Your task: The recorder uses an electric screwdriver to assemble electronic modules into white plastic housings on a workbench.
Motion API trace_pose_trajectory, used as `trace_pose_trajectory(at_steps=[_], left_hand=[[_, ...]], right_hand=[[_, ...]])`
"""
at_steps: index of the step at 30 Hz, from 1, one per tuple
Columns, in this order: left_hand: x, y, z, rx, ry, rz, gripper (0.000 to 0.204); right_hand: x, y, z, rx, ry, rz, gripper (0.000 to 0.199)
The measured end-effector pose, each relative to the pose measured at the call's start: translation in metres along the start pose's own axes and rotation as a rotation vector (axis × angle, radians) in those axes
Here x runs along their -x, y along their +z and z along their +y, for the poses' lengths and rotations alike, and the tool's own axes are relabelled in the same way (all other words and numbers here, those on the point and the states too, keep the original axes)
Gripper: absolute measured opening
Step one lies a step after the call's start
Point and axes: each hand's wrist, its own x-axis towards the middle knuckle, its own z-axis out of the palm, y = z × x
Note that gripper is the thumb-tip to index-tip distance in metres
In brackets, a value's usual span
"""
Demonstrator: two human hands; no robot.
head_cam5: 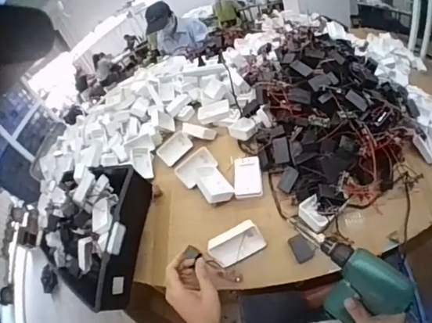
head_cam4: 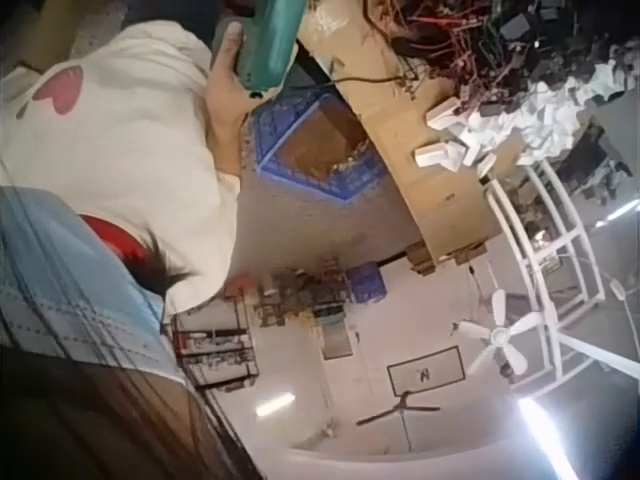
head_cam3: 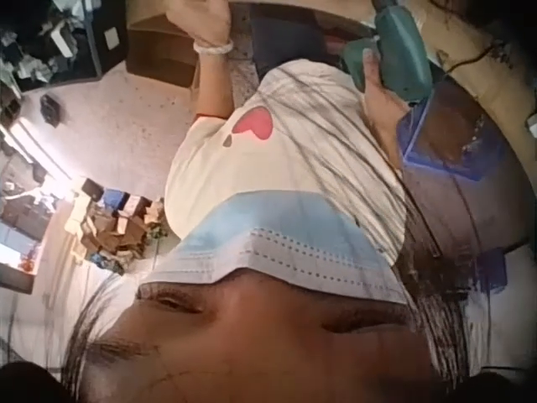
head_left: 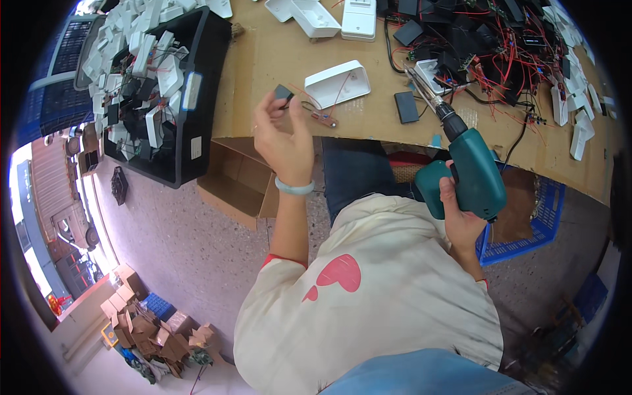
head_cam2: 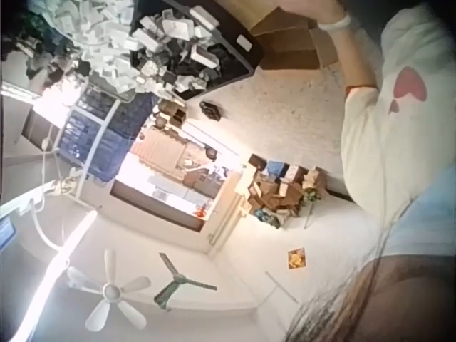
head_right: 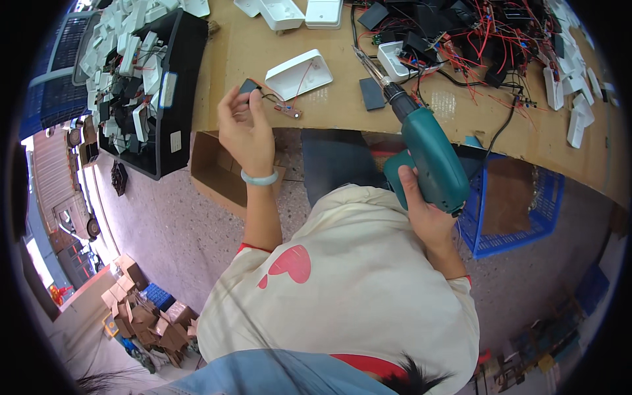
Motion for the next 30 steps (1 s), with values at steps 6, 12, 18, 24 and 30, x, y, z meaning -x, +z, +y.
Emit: trace_pose_trajectory(at_steps=[6,12,18,24,30], left_hand=[[-0.007,0.010,0.004,0.173,-0.008,-0.035,0.022],[0.001,0.016,0.015,0.127,0.310,0.019,0.015],[0.018,0.030,0.011,-0.105,0.517,-0.194,0.022],[0.019,0.040,0.012,-0.245,0.579,-0.102,0.021],[0.013,0.046,0.020,-0.379,0.581,-0.005,0.012]], right_hand=[[0.003,-0.001,0.009,-0.054,-0.002,-0.007,0.034],[0.002,-0.005,0.007,0.107,-0.100,-0.115,0.038],[-0.007,0.005,-0.008,0.072,-0.057,-0.154,0.030],[-0.015,0.016,-0.004,0.108,-0.154,-0.197,0.034],[-0.023,0.031,0.002,0.137,-0.211,-0.190,0.036]])
